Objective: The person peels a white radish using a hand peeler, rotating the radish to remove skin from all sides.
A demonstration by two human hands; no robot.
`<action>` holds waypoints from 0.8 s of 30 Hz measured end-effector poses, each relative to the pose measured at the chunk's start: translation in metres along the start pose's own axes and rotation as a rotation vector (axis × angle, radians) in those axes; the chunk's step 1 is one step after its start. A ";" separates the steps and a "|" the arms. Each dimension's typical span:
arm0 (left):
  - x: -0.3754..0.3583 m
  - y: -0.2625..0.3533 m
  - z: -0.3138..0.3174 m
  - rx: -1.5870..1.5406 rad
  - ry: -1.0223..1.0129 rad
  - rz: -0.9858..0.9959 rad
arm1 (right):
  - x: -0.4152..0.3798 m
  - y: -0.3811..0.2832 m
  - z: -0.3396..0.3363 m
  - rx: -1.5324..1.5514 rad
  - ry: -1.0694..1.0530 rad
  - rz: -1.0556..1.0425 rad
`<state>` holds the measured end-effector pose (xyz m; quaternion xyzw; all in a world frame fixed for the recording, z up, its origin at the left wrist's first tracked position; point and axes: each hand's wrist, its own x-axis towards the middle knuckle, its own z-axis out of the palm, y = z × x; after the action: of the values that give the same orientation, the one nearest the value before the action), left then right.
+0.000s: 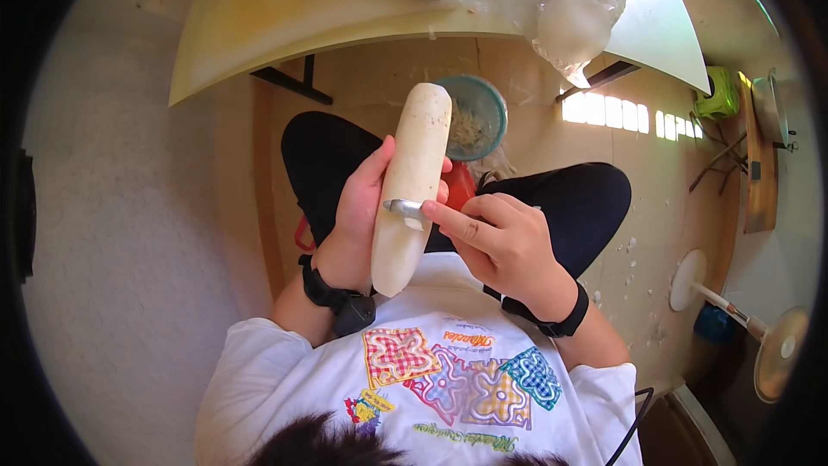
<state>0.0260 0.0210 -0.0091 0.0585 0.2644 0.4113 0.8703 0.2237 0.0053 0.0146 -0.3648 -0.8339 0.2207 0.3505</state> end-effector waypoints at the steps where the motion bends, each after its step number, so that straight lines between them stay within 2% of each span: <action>1: -0.001 0.000 -0.001 -0.002 -0.004 0.000 | 0.000 0.000 -0.001 -0.003 -0.008 0.003; 5: 0.000 0.003 0.003 -0.060 -0.036 0.036 | 0.007 -0.002 0.000 0.016 0.028 -0.035; 7: -0.003 0.003 0.004 -0.114 -0.033 0.054 | 0.009 -0.001 0.000 -0.012 0.037 0.018; 18: -0.010 0.004 0.004 -0.081 -0.012 -0.055 | 0.012 0.005 -0.004 -0.031 0.052 -0.006; 20: -0.013 0.001 0.007 -0.045 -0.043 -0.075 | 0.013 0.010 -0.008 -0.074 0.084 0.116; 24: -0.016 0.000 0.009 -0.021 -0.068 -0.090 | 0.014 0.018 -0.011 -0.083 0.112 0.067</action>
<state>0.0227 0.0100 0.0055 0.0513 0.2326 0.3723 0.8970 0.2332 0.0288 0.0163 -0.4183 -0.8088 0.1769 0.3735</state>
